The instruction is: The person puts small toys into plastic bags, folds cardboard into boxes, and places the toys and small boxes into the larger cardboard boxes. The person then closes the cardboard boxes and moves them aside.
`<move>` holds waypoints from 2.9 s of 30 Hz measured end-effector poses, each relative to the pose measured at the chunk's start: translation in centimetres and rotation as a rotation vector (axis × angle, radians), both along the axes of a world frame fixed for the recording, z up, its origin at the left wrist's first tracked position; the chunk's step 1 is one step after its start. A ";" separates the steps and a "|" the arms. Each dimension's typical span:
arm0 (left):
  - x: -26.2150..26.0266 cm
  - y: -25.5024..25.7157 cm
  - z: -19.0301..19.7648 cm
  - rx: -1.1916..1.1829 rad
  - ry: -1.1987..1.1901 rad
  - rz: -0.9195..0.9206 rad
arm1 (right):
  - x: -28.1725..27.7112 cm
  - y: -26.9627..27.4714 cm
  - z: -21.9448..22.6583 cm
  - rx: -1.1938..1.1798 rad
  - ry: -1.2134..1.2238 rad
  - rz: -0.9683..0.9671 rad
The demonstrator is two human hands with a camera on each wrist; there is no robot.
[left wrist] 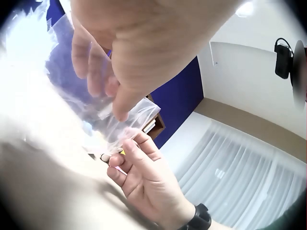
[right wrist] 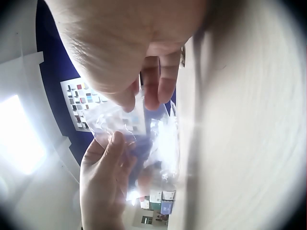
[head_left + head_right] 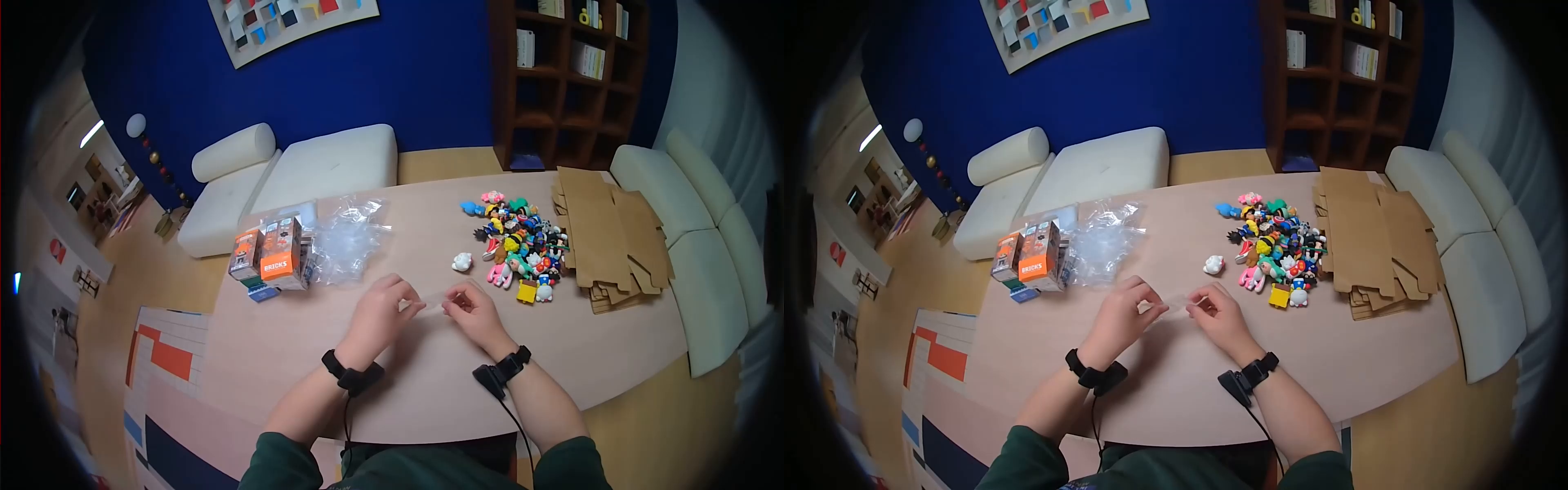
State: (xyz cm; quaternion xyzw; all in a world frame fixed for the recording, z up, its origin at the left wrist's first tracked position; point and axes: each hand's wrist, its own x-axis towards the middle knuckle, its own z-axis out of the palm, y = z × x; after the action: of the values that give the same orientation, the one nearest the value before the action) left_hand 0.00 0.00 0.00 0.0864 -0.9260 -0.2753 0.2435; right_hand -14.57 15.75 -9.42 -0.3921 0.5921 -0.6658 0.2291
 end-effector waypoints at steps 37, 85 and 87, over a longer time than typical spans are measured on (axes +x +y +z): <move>-1.7 -0.7 0.7 0.337 -0.464 -0.240 | -0.4 0.6 0.7 -0.053 0.140 0.247; -1.6 -7.1 -9.1 1.764 -0.102 -0.679 | -1.8 -4.4 7.9 0.035 -0.045 -0.185; -1.9 -6.6 -9.5 1.738 -0.167 -0.727 | -0.4 -4.1 10.1 0.086 0.096 -0.131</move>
State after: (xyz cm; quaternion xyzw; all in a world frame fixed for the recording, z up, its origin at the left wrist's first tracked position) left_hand -1.93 -6.63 -9.47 -0.0368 -0.3809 -0.9209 -0.0740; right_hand -14.95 11.62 0.71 -0.3738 0.6548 -0.6337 0.1730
